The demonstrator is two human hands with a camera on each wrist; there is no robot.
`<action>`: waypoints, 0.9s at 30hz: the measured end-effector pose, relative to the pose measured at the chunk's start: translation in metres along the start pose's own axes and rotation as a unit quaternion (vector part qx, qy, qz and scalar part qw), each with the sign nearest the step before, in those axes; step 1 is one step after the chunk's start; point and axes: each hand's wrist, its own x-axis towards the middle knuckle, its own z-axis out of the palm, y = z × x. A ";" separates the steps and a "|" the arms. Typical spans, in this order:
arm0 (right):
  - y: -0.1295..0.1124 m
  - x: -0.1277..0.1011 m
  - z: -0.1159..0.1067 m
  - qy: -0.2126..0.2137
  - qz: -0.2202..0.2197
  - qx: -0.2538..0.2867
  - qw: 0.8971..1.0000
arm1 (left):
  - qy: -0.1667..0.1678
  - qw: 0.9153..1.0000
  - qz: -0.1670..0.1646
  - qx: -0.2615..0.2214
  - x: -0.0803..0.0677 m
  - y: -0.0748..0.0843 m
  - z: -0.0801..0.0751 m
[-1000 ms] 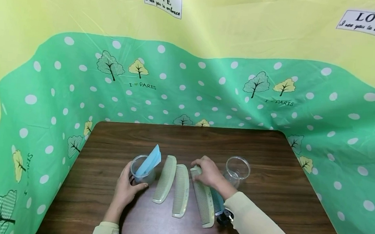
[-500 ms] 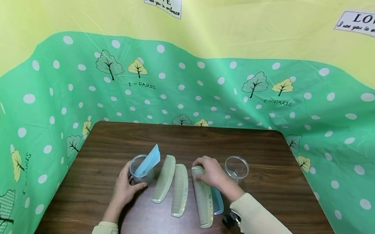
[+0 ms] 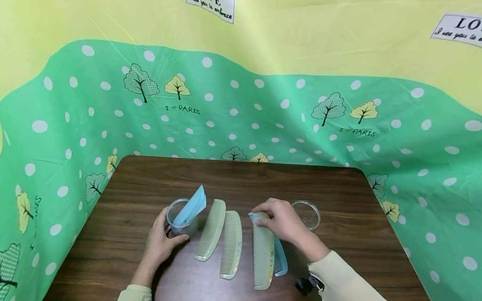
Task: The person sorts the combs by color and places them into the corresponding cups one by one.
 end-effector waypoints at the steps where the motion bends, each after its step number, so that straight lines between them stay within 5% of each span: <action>1: 0.001 -0.002 -0.002 0.000 0.001 0.003 1.000 | 0.001 1.000 -0.001 0.000 0.000 0.000 0.000; 16: 0.009 -0.021 -0.021 0.015 0.022 0.069 0.997 | 0.002 1.000 0.000 0.009 -0.001 0.001 0.000; 27: 0.012 -0.032 -0.029 0.083 0.039 0.092 0.992 | -0.002 1.000 -0.008 0.015 0.001 0.001 0.000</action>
